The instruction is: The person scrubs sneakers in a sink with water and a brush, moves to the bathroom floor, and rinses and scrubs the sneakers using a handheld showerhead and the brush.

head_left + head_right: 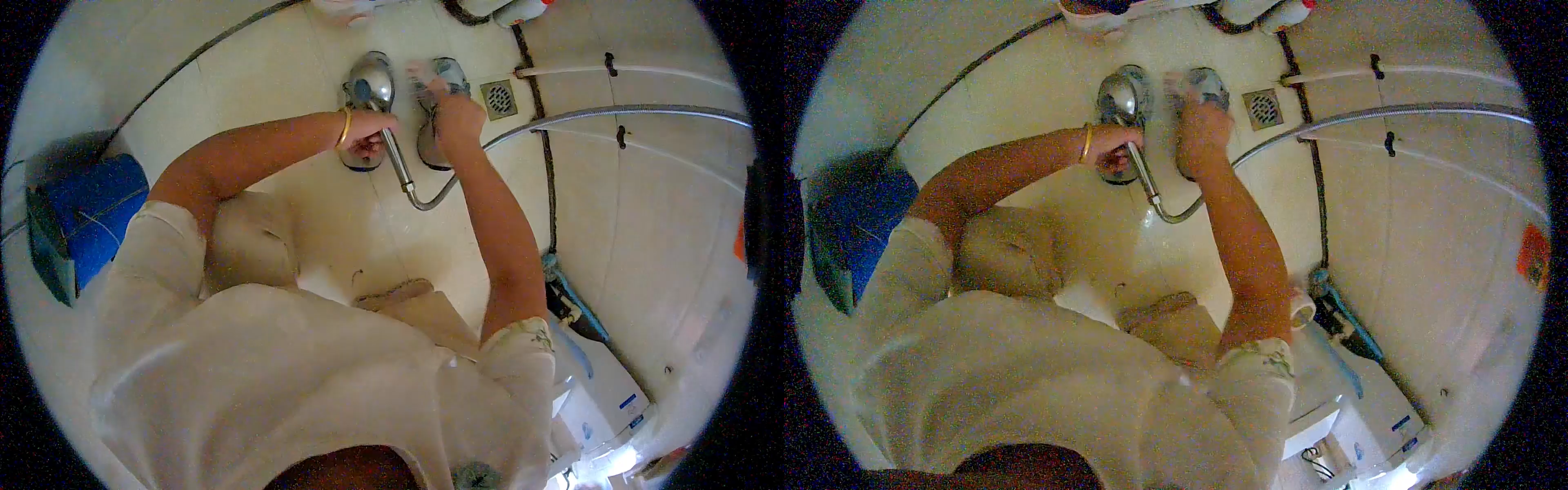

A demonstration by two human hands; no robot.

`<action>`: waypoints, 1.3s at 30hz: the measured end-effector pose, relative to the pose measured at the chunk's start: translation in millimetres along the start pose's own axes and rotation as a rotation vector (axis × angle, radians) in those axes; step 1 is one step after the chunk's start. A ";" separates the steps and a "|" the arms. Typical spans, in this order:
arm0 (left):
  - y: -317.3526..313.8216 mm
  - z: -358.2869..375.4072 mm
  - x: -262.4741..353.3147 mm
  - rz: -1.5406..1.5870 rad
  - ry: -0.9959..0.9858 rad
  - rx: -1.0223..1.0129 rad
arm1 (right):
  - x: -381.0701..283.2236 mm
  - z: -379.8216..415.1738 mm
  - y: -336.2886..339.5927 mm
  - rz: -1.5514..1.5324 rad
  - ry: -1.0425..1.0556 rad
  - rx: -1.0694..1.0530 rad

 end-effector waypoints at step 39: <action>-2.7 -21.5 52.5 -0.426 0.189 -0.246 | 93.4 61.0 -113.2 -1.044 -0.842 0.497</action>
Point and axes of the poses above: each hand's wrist, its own z-axis away from the middle knuckle, its own y-axis out of the back of the hand, x = y × z, the point moved 3 cm from there along -z, towards the middle knuckle, and after that the axes turned 14 degrees about -z, right-handed, at the moved point
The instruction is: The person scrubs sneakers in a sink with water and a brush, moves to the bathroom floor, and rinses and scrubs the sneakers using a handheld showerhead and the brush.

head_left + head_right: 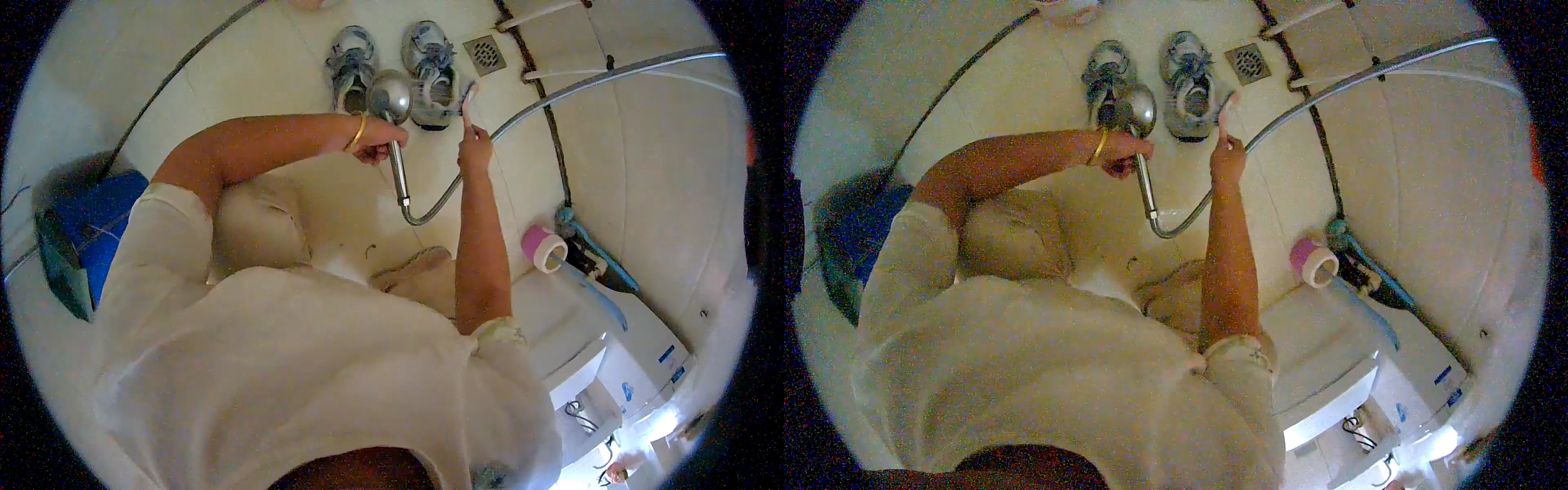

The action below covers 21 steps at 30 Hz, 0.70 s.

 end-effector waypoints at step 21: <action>-5.2 0.0 -10.6 0.086 0.042 0.018 | -43.4 79.0 -5.9 0.788 0.454 -0.279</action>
Point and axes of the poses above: each hand's wrist, its own z-axis away from the middle knuckle, its own y-axis out of the back of the hand, x = y × z, the point moved 3 cm from there along -z, towards the middle knuckle, and after that the axes turned 14 degrees about -z, right-handed, at the moved point
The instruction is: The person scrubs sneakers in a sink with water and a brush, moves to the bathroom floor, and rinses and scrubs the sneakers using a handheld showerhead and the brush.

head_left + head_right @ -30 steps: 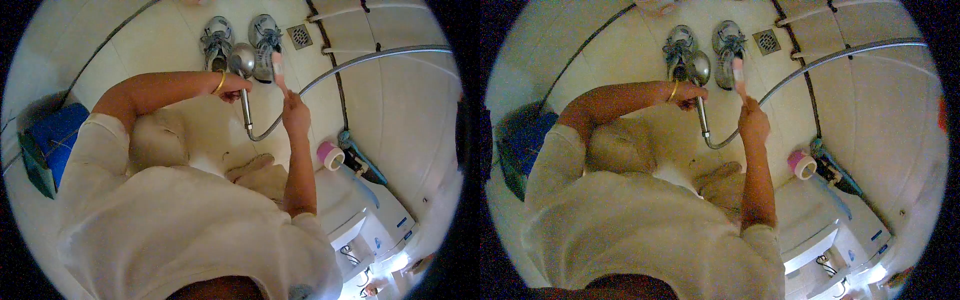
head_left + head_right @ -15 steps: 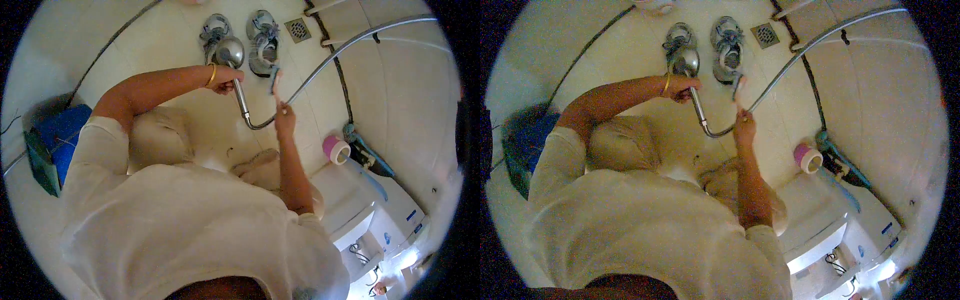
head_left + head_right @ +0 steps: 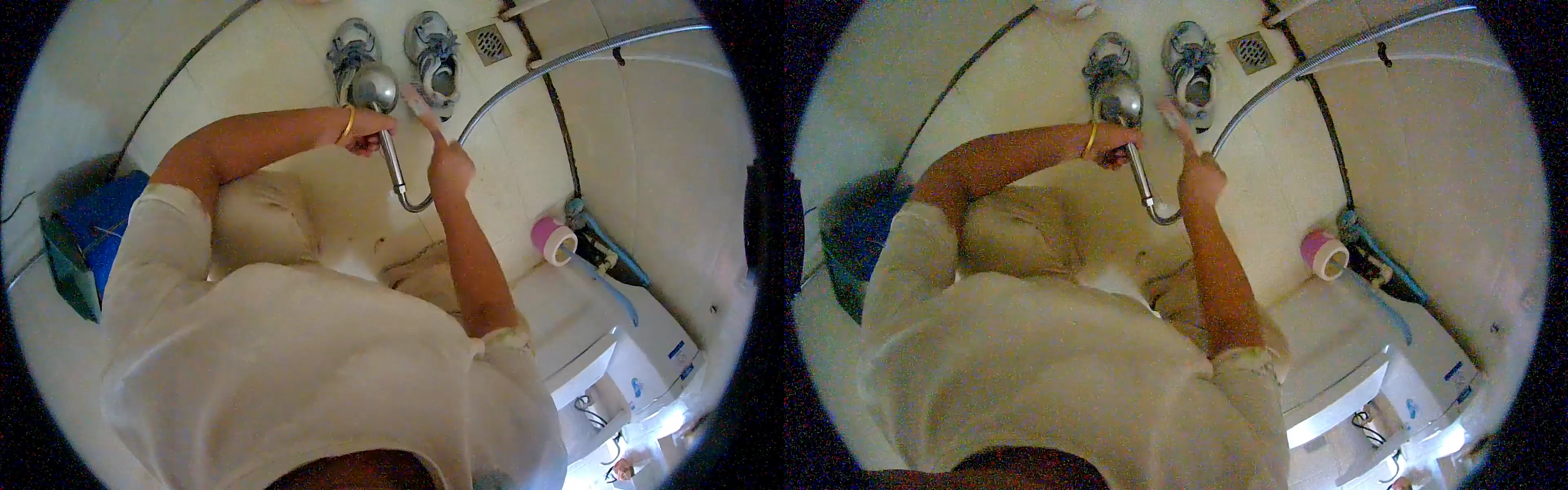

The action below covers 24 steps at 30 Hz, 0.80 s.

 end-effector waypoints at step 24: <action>-9.7 34.2 10.4 -0.098 -0.180 0.103 | 0.3 -151.3 102.8 0.250 0.066 -0.641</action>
Point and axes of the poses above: each hand's wrist, its own z-axis away from the middle knuckle, its own y-axis out of the back of the hand, x = y × z, the point moved 3 cm from there along -z, towards the middle knuckle, and after that the axes turned 14 degrees about -z, right-handed, at the moved point
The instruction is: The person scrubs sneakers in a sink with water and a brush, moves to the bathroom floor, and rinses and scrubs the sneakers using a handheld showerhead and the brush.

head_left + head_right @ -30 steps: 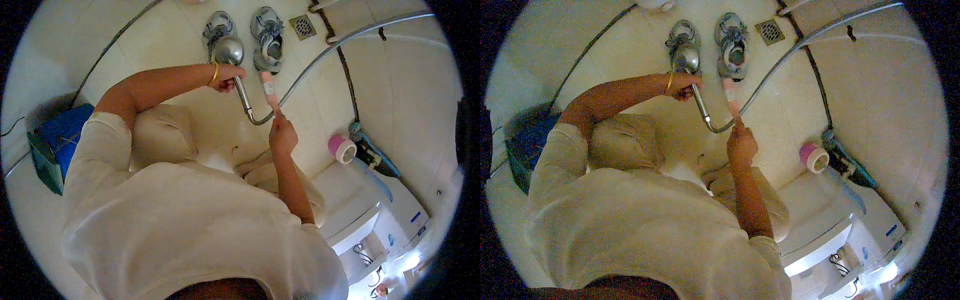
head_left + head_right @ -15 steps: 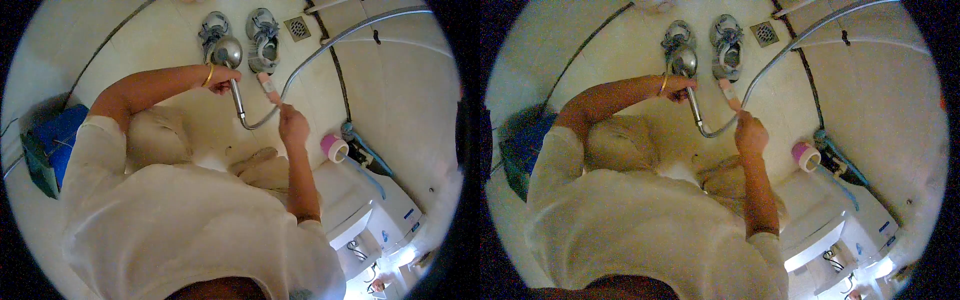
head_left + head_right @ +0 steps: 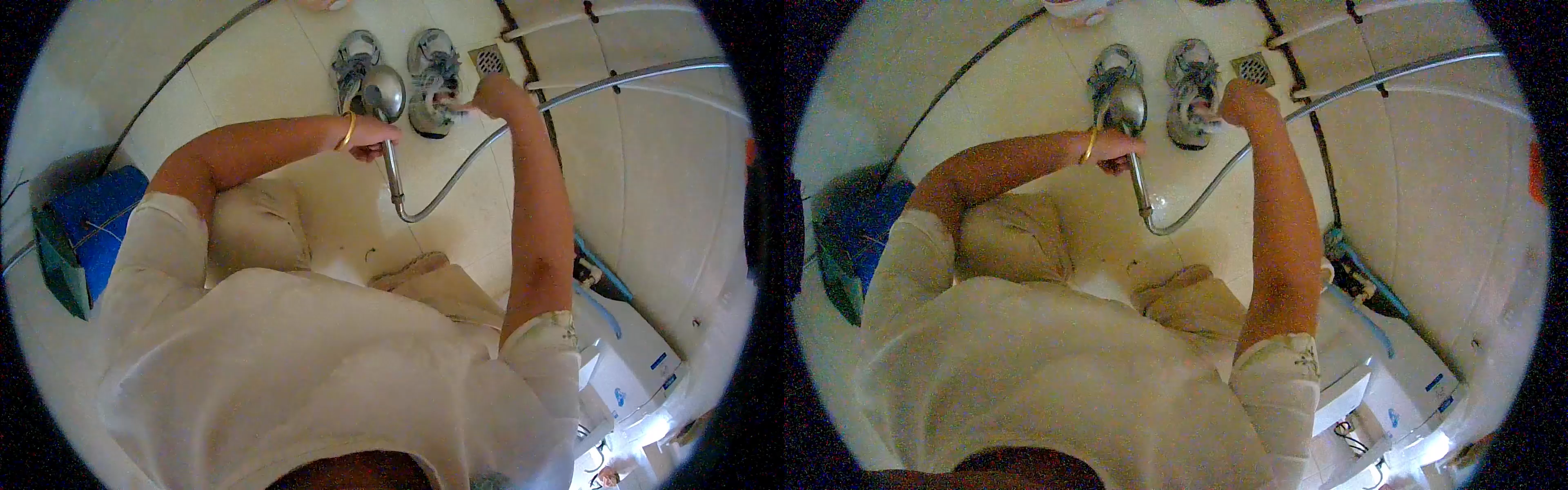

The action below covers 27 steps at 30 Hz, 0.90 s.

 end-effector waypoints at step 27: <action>12.7 -4.5 12.0 0.026 -0.030 0.001 | -21.0 -51.8 -94.6 -0.620 0.038 0.467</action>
Point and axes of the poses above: each hand's wrist, its own z-axis away from the middle knuckle, its own y-axis out of the back of the hand, x = y × z, the point moved 3 cm from there along -z, towards the middle knuckle, and after that the axes turned 14 degrees about -z, right-handed, at the moved point
